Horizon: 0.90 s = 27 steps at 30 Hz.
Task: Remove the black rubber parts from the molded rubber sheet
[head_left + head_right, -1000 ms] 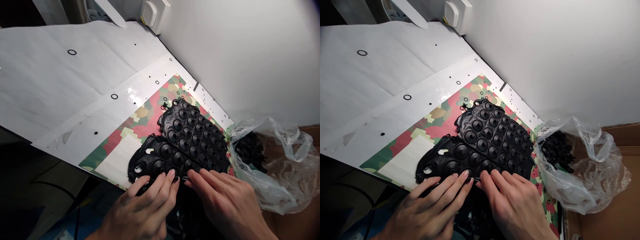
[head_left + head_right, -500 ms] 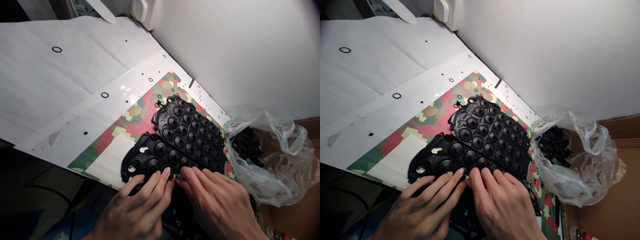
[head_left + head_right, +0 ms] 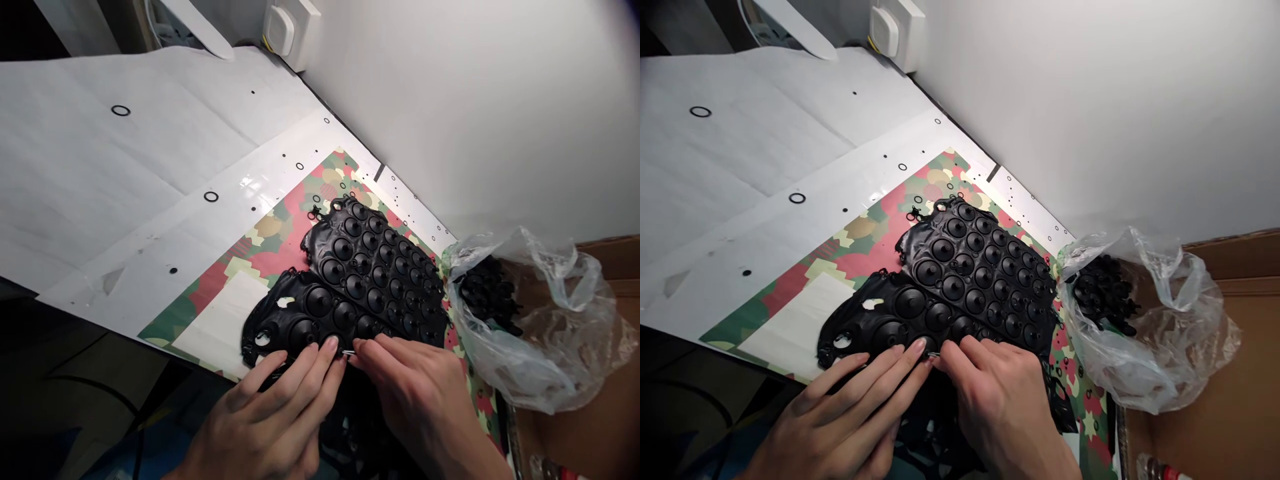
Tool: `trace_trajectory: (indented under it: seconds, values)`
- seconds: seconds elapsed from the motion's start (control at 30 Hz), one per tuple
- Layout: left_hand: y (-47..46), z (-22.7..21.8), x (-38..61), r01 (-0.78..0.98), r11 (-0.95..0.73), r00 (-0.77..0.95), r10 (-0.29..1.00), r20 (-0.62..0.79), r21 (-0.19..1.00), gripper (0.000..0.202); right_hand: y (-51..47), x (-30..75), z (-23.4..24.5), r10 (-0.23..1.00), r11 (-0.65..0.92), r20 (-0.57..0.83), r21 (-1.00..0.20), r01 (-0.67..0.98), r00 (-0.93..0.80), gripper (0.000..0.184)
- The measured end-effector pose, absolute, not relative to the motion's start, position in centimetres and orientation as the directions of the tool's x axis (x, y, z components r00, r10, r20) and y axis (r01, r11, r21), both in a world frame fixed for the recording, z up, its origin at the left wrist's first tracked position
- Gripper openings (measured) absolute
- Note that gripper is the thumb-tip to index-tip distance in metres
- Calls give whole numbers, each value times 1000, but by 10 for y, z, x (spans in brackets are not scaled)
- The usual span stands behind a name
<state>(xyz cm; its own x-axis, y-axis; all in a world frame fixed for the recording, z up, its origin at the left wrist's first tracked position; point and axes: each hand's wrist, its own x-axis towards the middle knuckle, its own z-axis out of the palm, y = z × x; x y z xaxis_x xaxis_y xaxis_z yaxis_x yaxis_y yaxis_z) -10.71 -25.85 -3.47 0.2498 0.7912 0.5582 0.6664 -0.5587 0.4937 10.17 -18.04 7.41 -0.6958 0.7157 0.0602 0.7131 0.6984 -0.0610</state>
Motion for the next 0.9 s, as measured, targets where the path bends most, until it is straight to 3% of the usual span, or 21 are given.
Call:
trace_trajectory:
  seconds: [0.1,0.2,0.37,0.47,0.67,0.9]
  values:
    - [-254,-28,-112,624,-557,232,802,551,548,45,-185,104,62,770,630,52,-220,744,-637,33]
    - [-245,-15,-115,618,-521,182,823,538,588,43,-190,107,48,805,586,135,-332,739,-577,20]
    - [-232,0,-114,646,-481,130,834,535,593,33,-194,109,35,783,622,299,-337,707,-546,11]
    - [-228,-2,-111,644,-457,101,846,523,614,30,-193,110,34,758,652,335,-344,676,-560,13]
    - [-223,-8,-105,570,-298,-15,928,372,766,20,-194,112,30,743,668,400,-385,637,-537,14]
    - [-219,-9,-105,603,-175,-81,957,278,778,22,-192,115,30,736,674,416,-384,631,-533,14]
